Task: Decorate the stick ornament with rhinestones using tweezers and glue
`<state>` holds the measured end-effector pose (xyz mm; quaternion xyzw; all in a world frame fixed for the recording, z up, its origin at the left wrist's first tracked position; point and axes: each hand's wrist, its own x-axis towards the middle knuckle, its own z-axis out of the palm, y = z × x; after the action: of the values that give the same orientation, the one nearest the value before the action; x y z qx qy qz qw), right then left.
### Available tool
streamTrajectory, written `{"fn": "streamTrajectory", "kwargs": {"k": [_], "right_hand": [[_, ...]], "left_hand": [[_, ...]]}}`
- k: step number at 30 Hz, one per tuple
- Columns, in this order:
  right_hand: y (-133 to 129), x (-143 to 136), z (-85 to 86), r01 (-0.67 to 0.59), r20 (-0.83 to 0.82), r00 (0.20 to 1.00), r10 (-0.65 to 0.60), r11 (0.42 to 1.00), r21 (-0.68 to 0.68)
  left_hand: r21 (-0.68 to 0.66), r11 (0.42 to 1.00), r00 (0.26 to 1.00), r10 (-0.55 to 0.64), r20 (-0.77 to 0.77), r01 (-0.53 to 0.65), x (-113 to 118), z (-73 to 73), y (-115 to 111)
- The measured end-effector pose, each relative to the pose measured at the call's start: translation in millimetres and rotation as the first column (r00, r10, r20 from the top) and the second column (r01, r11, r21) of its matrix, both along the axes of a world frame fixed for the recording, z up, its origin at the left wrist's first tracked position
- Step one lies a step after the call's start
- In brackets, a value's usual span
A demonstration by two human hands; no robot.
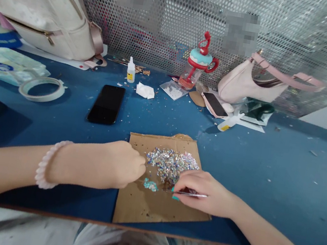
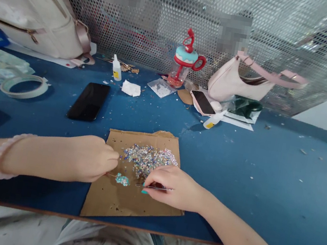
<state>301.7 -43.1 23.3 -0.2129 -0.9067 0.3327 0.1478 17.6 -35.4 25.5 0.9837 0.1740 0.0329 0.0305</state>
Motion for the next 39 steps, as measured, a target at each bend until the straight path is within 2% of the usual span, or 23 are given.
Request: {"fn": "streamTrajectory", "kwargs": {"k": [4,7,10,19,28,39], "right_hand": [[0,1,-0.9,0.003,0.003,1.0,-0.003,1.0,-0.007],[1,0,-1.6,0.004,-0.005,1.0,-0.004,1.0,-0.007],[1,0,-1.7,0.001,-0.019,1.0,-0.001,1.0,-0.001],[1,-2,1.2,-0.01,-0.03,0.999,0.01,1.0,0.01],[0,-2,0.8,-0.018,-0.058,0.998,0.02,0.999,0.03],[1,-2,-0.7,-0.016,-0.054,0.998,0.018,0.999,0.029]], "left_hand": [[-0.15,0.987,0.998,-0.055,0.007,0.055,-1,14.2,5],[-0.298,0.954,0.999,-0.024,-0.032,0.013,3,23.4,7],[-0.385,0.922,0.998,0.023,-0.061,-0.045,8,27.1,8],[-0.376,0.924,0.997,0.045,-0.064,-0.066,8,24.8,7],[-0.459,0.876,0.98,0.069,-0.187,-0.15,12,30.2,8],[-0.48,0.863,0.98,0.07,-0.189,-0.154,10,30.0,5]]}}
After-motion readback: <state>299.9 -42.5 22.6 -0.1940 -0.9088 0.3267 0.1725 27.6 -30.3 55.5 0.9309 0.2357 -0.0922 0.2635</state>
